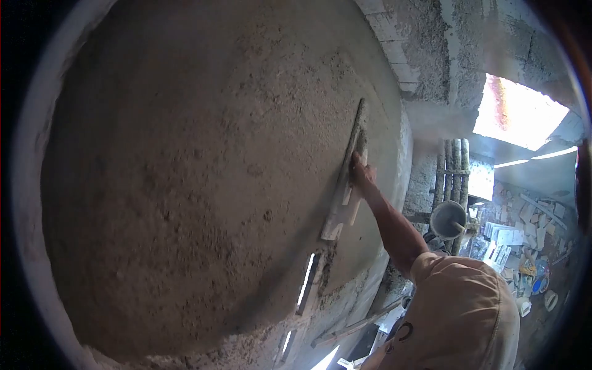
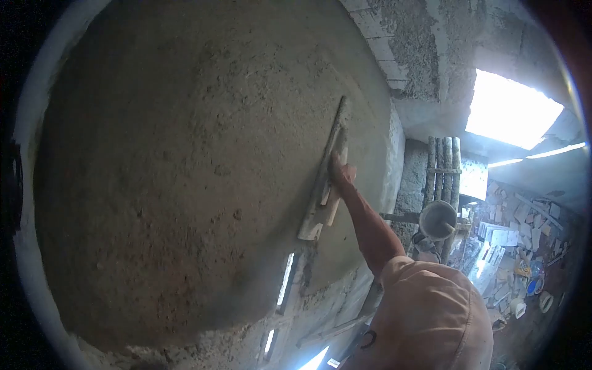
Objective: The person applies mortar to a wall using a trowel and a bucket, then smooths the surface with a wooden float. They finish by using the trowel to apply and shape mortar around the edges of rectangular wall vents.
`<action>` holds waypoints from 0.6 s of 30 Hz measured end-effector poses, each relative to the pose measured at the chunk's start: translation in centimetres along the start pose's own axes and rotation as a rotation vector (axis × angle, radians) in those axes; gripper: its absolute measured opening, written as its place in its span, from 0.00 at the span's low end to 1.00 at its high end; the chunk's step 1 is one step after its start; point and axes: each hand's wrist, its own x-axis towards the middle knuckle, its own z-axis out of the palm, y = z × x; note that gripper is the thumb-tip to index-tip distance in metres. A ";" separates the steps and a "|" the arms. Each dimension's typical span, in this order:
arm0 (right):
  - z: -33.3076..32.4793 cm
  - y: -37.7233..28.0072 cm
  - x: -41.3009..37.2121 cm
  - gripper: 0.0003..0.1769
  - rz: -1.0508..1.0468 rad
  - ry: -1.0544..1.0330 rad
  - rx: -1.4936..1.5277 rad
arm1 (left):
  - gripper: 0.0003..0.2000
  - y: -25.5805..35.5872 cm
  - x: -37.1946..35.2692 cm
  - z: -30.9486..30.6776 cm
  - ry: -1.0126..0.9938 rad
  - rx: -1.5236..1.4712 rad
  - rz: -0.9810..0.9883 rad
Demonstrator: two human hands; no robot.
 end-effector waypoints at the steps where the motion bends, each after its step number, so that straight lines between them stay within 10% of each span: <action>1: 0.5 -0.9 3.1 0.44 -0.019 0.026 -0.022 | 0.42 1.8 0.2 0.9 0.005 -0.015 0.007; 6: 0.2 -12.0 13.1 0.40 -0.621 -0.060 -0.294 | 0.42 8.5 0.8 4.8 0.002 -0.067 0.018; 11: 1.8 -28.0 4.7 0.41 -0.488 -0.106 -0.176 | 0.42 11.8 1.6 7.4 0.005 -0.116 0.012; 15: 3.7 -23.4 0.0 0.39 -0.897 -0.158 -0.370 | 0.42 13.1 2.3 8.1 0.004 -0.144 -0.004; 18: 1.2 -20.6 -7.2 0.35 -0.800 -0.217 -0.268 | 0.42 13.5 3.0 7.7 0.017 -0.155 -0.028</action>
